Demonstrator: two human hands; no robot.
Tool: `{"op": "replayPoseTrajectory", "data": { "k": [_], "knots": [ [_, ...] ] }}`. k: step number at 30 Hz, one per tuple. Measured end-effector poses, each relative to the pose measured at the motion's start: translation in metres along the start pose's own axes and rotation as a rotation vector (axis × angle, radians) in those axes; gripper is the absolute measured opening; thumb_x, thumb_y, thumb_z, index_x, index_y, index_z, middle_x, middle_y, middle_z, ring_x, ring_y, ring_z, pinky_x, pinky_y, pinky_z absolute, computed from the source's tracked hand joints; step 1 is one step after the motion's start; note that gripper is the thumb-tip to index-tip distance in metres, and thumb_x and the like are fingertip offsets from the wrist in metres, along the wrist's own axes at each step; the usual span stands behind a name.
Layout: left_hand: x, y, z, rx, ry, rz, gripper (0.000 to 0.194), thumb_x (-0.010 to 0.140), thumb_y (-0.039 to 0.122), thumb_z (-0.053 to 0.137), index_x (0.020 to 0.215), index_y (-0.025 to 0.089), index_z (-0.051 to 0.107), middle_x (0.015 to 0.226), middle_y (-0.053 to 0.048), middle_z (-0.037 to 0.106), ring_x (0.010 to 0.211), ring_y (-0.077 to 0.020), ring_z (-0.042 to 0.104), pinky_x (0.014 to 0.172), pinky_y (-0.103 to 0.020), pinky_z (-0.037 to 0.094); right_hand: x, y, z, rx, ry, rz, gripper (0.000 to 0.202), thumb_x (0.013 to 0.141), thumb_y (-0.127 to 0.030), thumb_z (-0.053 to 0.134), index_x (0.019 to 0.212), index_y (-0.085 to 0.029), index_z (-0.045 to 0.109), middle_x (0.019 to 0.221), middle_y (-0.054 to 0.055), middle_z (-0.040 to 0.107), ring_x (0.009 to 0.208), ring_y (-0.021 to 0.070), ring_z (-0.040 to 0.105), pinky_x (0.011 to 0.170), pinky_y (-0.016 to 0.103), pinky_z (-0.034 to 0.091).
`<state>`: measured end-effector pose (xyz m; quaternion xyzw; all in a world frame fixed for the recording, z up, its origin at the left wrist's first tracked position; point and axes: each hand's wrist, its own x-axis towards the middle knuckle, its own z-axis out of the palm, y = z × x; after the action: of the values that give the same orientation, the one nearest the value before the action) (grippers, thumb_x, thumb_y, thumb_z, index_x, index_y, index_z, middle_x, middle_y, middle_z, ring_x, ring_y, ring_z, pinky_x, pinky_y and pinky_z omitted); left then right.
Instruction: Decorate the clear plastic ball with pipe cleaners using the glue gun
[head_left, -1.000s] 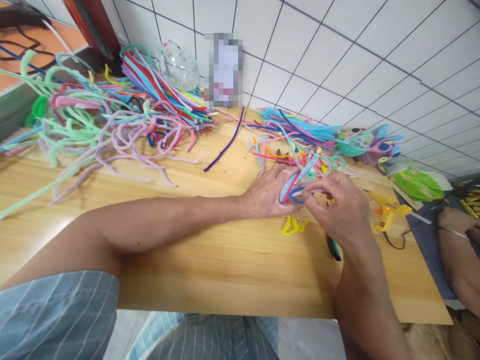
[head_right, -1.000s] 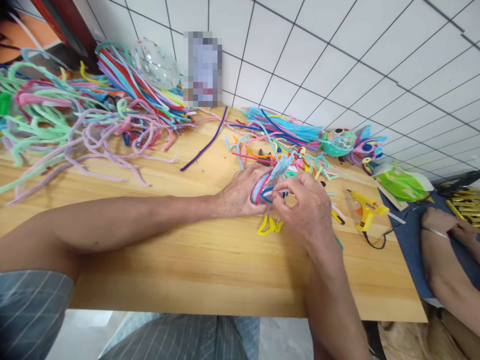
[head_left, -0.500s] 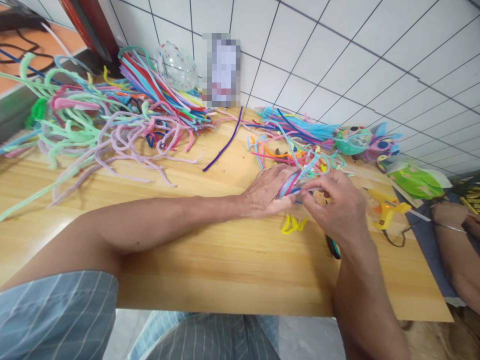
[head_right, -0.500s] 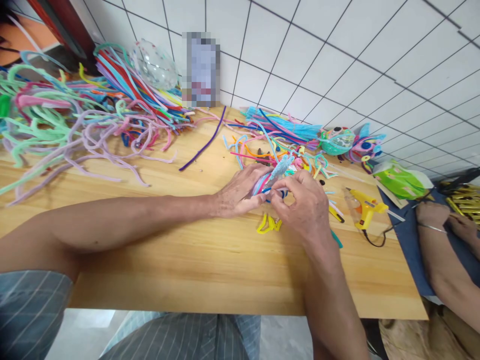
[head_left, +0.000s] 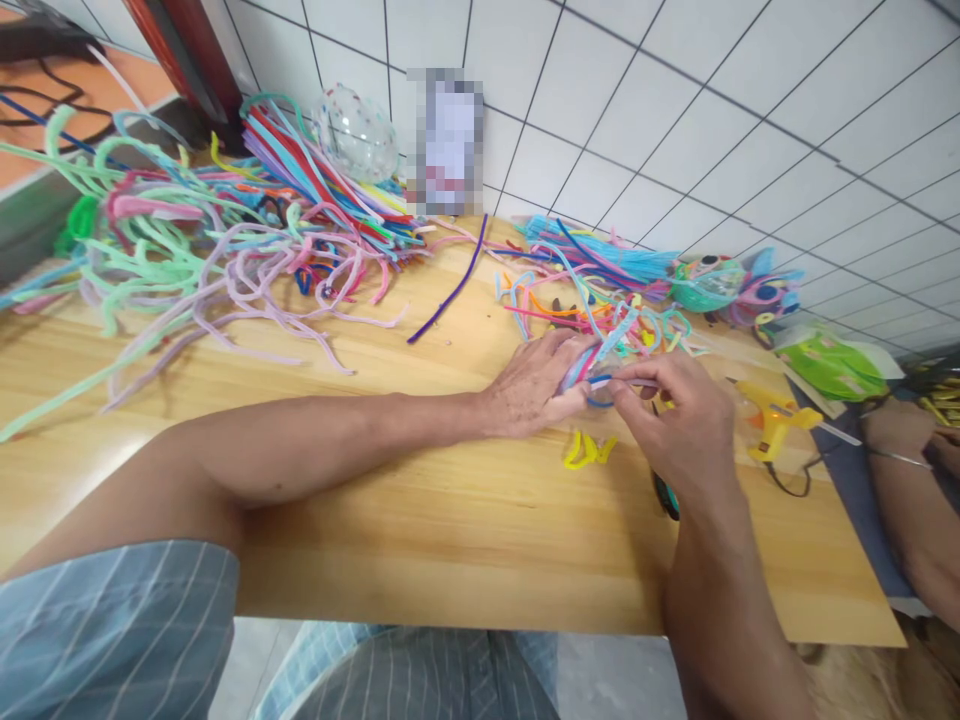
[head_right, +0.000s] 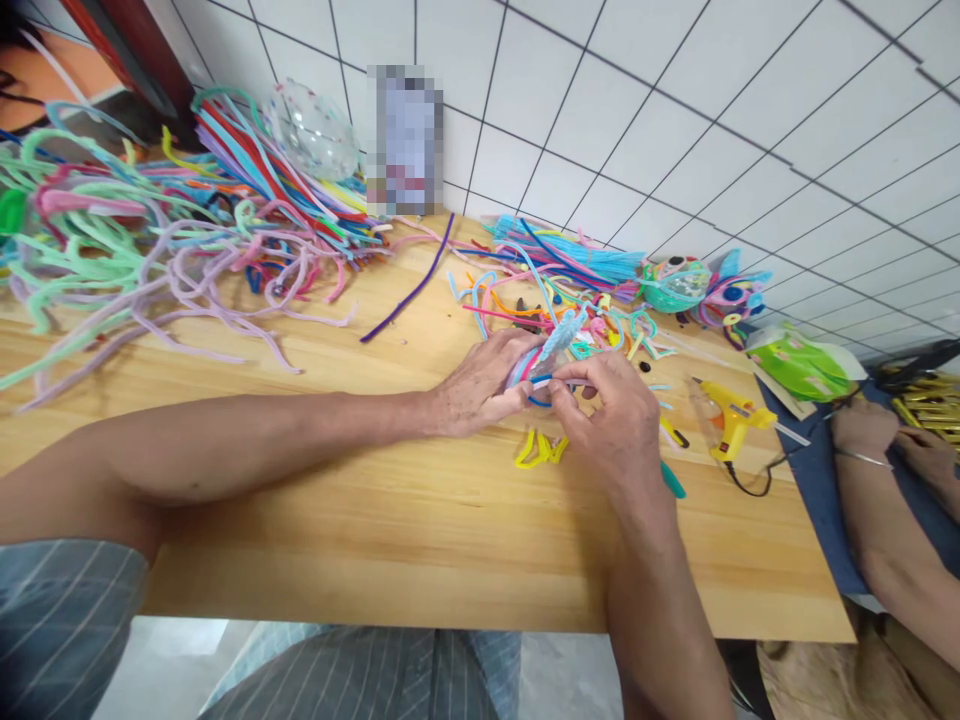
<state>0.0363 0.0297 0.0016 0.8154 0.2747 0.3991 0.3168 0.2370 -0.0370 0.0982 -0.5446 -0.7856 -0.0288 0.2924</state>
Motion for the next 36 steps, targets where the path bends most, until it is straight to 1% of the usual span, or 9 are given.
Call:
{"op": "replayPoseTrajectory", "data": {
  "k": [2,8,14,17,21,24,27,31,36],
  "knots": [
    [0.000,0.000,0.000,0.004,-0.004,-0.004,0.065,0.109,0.053,0.056,0.166,0.022,0.048,0.167,-0.021,0.058,0.159,-0.0380,0.055,0.132,-0.061,0.048,-0.001,-0.001,0.001,0.017,0.007,0.000,0.014,0.102,-0.031,0.070,0.090,-0.027,0.076,0.086,0.004,0.076,0.076,0.0234,0.068,0.072,0.039,0.056],
    [0.001,0.001,0.001,-0.008,0.001,-0.011,0.064,0.109,0.053,0.055,0.165,0.023,0.049,0.167,-0.019,0.059,0.160,-0.0365,0.055,0.132,-0.060,0.048,-0.003,-0.003,0.006,0.038,0.016,0.047,0.016,0.101,-0.032,0.069,0.087,-0.028,0.075,0.082,0.004,0.075,0.077,0.0237,0.070,0.068,0.037,0.055],
    [0.001,0.000,0.002,-0.006,0.021,-0.008,0.065,0.108,0.050,0.058,0.165,0.021,0.049,0.165,-0.020,0.060,0.159,-0.0368,0.056,0.131,-0.059,0.049,-0.006,0.000,0.006,0.152,0.046,0.123,0.009,0.099,-0.031,0.073,0.093,-0.025,0.077,0.090,0.004,0.077,0.073,0.0207,0.067,0.068,0.036,0.055],
    [0.001,-0.003,0.004,-0.016,0.027,0.010,0.066,0.109,0.052,0.057,0.165,0.019,0.048,0.165,-0.022,0.060,0.158,-0.0379,0.056,0.130,-0.060,0.049,-0.006,0.002,0.007,0.174,0.053,0.138,0.010,0.097,-0.030,0.073,0.090,-0.025,0.077,0.087,0.003,0.076,0.071,0.0199,0.066,0.067,0.035,0.055],
    [-0.002,-0.006,0.004,-0.028,0.026,0.040,0.064,0.111,0.054,0.051,0.166,0.021,0.045,0.165,-0.021,0.058,0.158,-0.0376,0.055,0.130,-0.060,0.049,-0.005,0.004,0.011,0.182,0.072,0.105,0.011,0.095,-0.029,0.074,0.086,-0.025,0.077,0.082,0.002,0.075,0.070,0.0189,0.066,0.064,0.032,0.052],
    [-0.003,-0.006,0.001,-0.049,0.027,0.070,0.061,0.115,0.057,0.039,0.166,0.022,0.046,0.165,-0.020,0.059,0.157,-0.0364,0.055,0.131,-0.060,0.047,-0.005,0.006,0.012,0.182,0.083,0.098,0.010,0.095,-0.028,0.075,0.086,-0.025,0.077,0.083,0.002,0.075,0.070,0.0185,0.066,0.063,0.032,0.052],
    [-0.004,-0.004,-0.001,-0.072,0.026,0.059,0.061,0.117,0.061,0.033,0.164,0.026,0.049,0.163,-0.019,0.061,0.156,-0.0354,0.056,0.132,-0.060,0.046,-0.006,0.007,0.013,0.171,0.083,0.089,0.009,0.094,-0.027,0.075,0.086,-0.025,0.077,0.081,0.002,0.074,0.070,0.0185,0.066,0.063,0.032,0.052],
    [-0.001,-0.004,-0.001,-0.064,0.036,0.031,0.065,0.114,0.067,0.045,0.162,0.024,0.052,0.162,-0.020,0.061,0.155,-0.0378,0.057,0.130,-0.062,0.048,-0.007,0.006,0.013,0.160,0.090,0.071,0.009,0.094,-0.027,0.074,0.086,-0.025,0.076,0.081,0.002,0.074,0.070,0.0188,0.066,0.062,0.032,0.052],
    [0.001,-0.008,0.001,-0.070,0.055,0.034,0.062,0.111,0.064,0.056,0.159,0.024,0.054,0.158,-0.020,0.065,0.150,-0.0383,0.061,0.124,-0.061,0.052,-0.007,0.008,0.011,0.156,0.092,0.118,0.010,0.095,-0.030,0.073,0.087,-0.025,0.076,0.082,0.002,0.074,0.067,0.0182,0.064,0.062,0.032,0.052]
  ]
}}
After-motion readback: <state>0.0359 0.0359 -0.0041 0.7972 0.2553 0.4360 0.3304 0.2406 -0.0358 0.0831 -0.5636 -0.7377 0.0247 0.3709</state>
